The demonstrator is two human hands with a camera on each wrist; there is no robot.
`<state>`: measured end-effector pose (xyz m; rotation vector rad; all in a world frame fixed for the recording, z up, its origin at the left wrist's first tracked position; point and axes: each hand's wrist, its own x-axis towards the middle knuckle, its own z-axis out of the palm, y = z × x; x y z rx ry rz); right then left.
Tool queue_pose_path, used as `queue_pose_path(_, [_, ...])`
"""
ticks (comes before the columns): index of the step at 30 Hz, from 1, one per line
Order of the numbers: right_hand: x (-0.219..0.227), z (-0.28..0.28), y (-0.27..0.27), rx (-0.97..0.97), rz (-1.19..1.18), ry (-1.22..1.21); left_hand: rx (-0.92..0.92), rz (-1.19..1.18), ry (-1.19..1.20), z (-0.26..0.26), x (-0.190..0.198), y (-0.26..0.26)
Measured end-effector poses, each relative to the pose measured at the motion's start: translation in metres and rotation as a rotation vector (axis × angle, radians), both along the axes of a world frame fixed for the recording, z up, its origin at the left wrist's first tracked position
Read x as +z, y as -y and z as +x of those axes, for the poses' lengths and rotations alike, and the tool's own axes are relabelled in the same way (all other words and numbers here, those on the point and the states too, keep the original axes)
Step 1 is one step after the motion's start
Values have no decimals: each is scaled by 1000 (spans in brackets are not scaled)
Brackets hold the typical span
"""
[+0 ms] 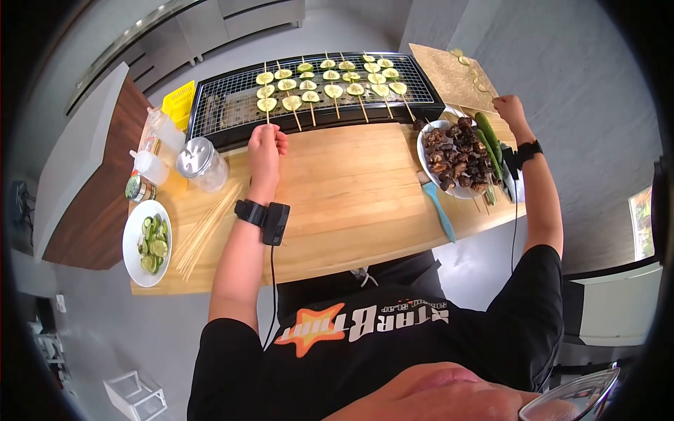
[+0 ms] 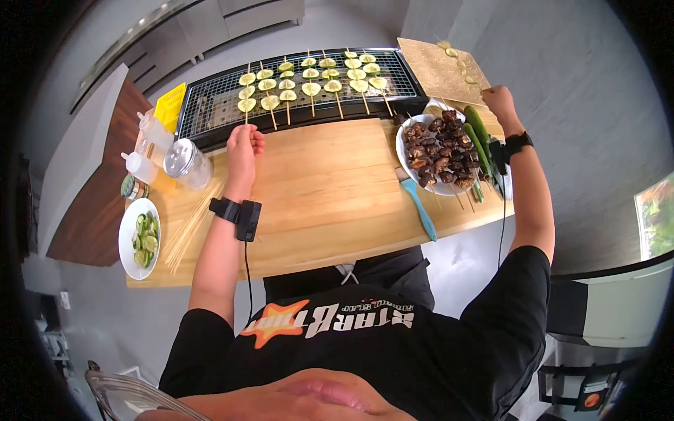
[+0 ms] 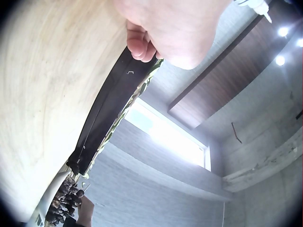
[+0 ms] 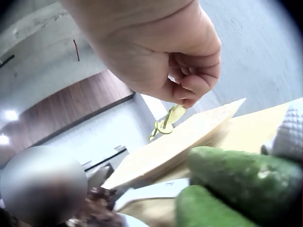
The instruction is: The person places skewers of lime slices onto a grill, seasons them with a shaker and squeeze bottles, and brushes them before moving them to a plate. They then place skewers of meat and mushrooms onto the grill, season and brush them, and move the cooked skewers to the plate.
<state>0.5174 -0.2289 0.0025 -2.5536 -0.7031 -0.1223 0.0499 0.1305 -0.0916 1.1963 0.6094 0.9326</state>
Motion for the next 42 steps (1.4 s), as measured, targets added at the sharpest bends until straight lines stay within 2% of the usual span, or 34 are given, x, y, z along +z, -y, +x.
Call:
queue_pose_path(3, [24,-58,-30,165,353,-414,7,18,-15,-1,-2,-1])
queue_pose_path(6, [24,-126,-72,367,714,-766,31,26,-25,0,-3,0])
queue_pose_path(10, [31,-237,-124,503,757,-1103,36,19,-17,1,-4,0])
queue_pose_path(17, [-11,-344,-233,677,752,-1450,64,-13,49,1,-8,-2])
queue_pose_path(21, [-19,-382,-277,670,747,-1384,89,-104,151,2,-7,-4])
queue_pose_path(24, [-27,-393,-304,668,748,-1413,74,-190,279,-4,2,0])
queue_pose_path(26, [-34,-398,-317,649,758,-1428,60,-210,336,-2,-7,-8])
queue_pose_path(30, [-40,-402,-331,748,689,-1322,6,-207,369,-7,-19,-16])
queue_pose_path(32, [-36,-405,-334,776,645,-1276,32,-225,422,-6,-12,-12])
queue_pose_path(36, [-25,-406,-326,864,456,-1135,95,-217,375,-4,-3,-7])
queue_pose_path(39, [-20,-403,-295,904,367,-1051,23,-217,373,-3,-43,-34])
queue_pose_path(42, [-9,-396,-239,976,319,-967,282,-322,362,-5,0,-4])
